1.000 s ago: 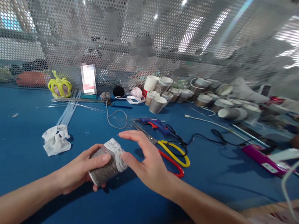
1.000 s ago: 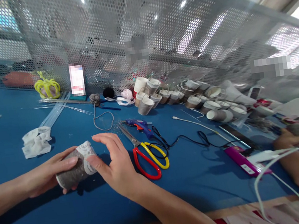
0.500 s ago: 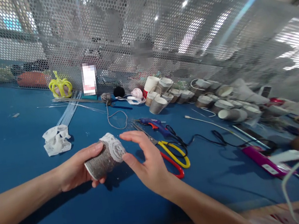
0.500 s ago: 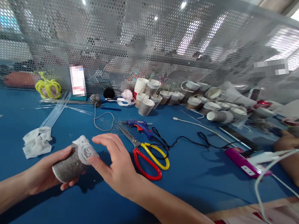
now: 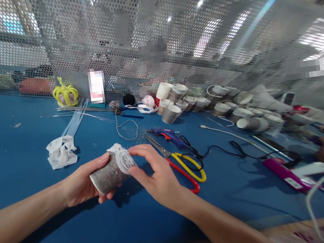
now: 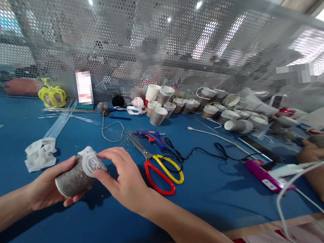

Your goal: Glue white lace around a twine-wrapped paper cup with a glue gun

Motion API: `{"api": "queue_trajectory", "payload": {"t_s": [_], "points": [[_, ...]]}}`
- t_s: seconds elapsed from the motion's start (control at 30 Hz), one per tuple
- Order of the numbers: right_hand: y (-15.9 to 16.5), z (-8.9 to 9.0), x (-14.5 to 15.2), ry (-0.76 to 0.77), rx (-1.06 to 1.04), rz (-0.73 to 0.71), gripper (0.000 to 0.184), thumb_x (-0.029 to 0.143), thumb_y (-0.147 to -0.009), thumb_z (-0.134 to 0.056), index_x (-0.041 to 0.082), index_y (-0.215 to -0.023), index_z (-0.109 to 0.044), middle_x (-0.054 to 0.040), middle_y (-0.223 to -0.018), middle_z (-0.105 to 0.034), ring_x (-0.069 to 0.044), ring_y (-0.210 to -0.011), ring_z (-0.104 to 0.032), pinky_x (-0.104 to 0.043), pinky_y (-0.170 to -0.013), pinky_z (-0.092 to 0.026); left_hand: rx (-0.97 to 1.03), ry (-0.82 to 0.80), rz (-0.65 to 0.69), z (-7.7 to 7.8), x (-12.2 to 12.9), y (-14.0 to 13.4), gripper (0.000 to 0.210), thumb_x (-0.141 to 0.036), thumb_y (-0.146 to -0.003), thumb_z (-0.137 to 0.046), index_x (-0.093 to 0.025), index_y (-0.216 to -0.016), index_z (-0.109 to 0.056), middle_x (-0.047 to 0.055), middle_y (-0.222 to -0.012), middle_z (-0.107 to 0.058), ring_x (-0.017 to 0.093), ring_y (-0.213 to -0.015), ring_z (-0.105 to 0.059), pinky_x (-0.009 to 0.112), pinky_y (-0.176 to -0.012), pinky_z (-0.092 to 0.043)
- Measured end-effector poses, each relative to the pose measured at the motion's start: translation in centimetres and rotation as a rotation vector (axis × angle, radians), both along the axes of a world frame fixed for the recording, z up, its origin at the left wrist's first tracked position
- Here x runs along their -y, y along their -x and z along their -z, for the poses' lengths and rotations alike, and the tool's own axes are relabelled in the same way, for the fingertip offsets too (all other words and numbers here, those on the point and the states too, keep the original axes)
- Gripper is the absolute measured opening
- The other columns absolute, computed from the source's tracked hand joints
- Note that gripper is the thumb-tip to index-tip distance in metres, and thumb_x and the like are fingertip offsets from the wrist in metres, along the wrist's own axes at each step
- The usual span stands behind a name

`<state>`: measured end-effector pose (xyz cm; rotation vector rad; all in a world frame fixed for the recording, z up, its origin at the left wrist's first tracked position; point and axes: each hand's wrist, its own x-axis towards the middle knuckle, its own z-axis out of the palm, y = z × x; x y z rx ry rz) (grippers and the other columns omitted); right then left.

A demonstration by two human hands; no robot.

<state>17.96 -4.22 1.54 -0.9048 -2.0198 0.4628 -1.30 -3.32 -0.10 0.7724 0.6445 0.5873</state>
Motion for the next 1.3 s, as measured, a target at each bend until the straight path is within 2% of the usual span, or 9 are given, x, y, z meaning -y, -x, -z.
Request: {"api": "queue_trajectory", "payload": {"t_s": [0.13, 0.23, 0.33, 0.47, 0.6, 0.8, 0.97, 1.1, 1.3], "points": [[-0.2, -0.2, -0.1, 0.146, -0.018, -0.028, 0.017, 0.030, -0.086, -0.049, 0.018, -0.096, -0.056, -0.0073, -0.098, -0.060, -0.018, -0.094, -0.056, -0.033, -0.082, -0.046, -0.148, -0.186, -0.073, -0.4, 0.3, -0.1, 0.053, -0.050, -0.072, -0.060, -0.018, -0.111, -0.044, 0.003, -0.073, -0.061, 0.013, -0.049, -0.058, 0.019, -0.038, -0.043], [-0.2, -0.5, 0.0, 0.288, 0.002, -0.060, 0.020, 0.031, -0.085, -0.049, 0.018, -0.097, -0.056, -0.0067, -0.096, -0.061, -0.017, -0.088, -0.058, -0.031, -0.077, -0.047, -0.339, -0.349, -0.094, -0.6, 0.5, -0.1, 0.059, -0.047, -0.072, -0.061, -0.018, -0.118, -0.037, 0.004, -0.080, -0.059, 0.014, -0.055, -0.057, 0.022, -0.042, -0.044], [0.0, -0.8, 0.1, 0.399, 0.058, -0.103, 0.019, 0.029, -0.082, -0.053, 0.017, -0.096, -0.057, -0.0047, -0.091, -0.063, -0.017, -0.083, -0.059, -0.030, -0.074, -0.048, -0.589, -0.664, -0.120, -0.5, 0.6, -0.1, 0.059, -0.044, -0.071, -0.062, -0.019, -0.119, -0.037, 0.006, -0.092, -0.060, 0.018, -0.069, -0.059, 0.028, -0.056, -0.048], [0.3, -0.8, 0.2, 0.422, 0.047, -0.094, 0.011, 0.025, -0.081, -0.053, 0.018, -0.088, -0.058, -0.0020, -0.085, -0.062, -0.015, -0.080, -0.058, -0.027, -0.072, -0.046, -0.873, -1.088, -0.148, 0.3, 0.6, 0.1, 0.070, -0.039, -0.068, -0.065, -0.020, -0.125, -0.030, 0.011, -0.109, -0.057, 0.027, -0.094, -0.058, 0.041, -0.079, -0.047], [0.5, -0.4, 0.2, 0.443, 0.039, -0.089, 0.008, 0.021, -0.081, -0.051, 0.016, -0.080, -0.057, -0.0009, -0.077, -0.059, -0.014, -0.074, -0.056, -0.025, -0.068, -0.044, -0.992, -1.253, -0.147, 1.1, 0.6, 0.3, 0.070, -0.040, -0.072, -0.061, -0.022, -0.129, -0.025, 0.013, -0.122, -0.049, 0.030, -0.106, -0.053, 0.043, -0.083, -0.046], [0.6, 0.0, 0.3, 0.418, 0.030, -0.069, 0.008, 0.020, -0.081, -0.049, 0.017, -0.076, -0.054, -0.0008, -0.075, -0.057, -0.013, -0.070, -0.052, -0.025, -0.067, -0.043, -0.981, -1.384, -0.181, 0.5, 0.6, 0.3, 0.065, -0.050, -0.073, -0.058, -0.018, -0.124, -0.034, 0.013, -0.110, -0.053, 0.029, -0.100, -0.052, 0.044, -0.083, -0.043], [0.7, 0.3, 0.4, 0.330, 0.053, -0.081, 0.009, 0.018, -0.081, -0.049, 0.018, -0.073, -0.053, -0.0032, -0.080, -0.057, -0.014, -0.073, -0.054, -0.027, -0.069, -0.044, -0.887, -1.261, -0.282, -0.4, 0.5, 0.3, 0.028, -0.039, -0.083, -0.048, -0.017, -0.102, -0.048, 0.007, -0.095, -0.055, 0.021, -0.089, -0.053, 0.034, -0.077, -0.044], [0.8, 0.6, 0.5, 0.265, 0.049, -0.105, 0.009, 0.016, -0.081, -0.049, 0.019, -0.074, -0.053, -0.0038, -0.082, -0.058, -0.015, -0.078, -0.054, -0.028, -0.072, -0.044, -0.839, -1.206, -0.367, -0.3, 0.4, 0.3, 0.018, -0.033, -0.082, -0.052, -0.018, -0.091, -0.048, 0.004, -0.090, -0.055, 0.018, -0.085, -0.054, 0.032, -0.077, -0.044], [0.8, 0.8, 0.5, 0.215, 0.032, -0.140, 0.008, 0.014, -0.079, -0.050, 0.019, -0.072, -0.051, -0.0038, -0.079, -0.058, -0.015, -0.076, -0.053, -0.028, -0.071, -0.045, -0.702, -1.266, -0.424, -0.1, 0.6, 0.2, 0.003, -0.021, -0.083, -0.051, -0.019, -0.083, -0.051, 0.003, -0.092, -0.054, 0.015, -0.087, -0.053, 0.030, -0.079, -0.044]]}}
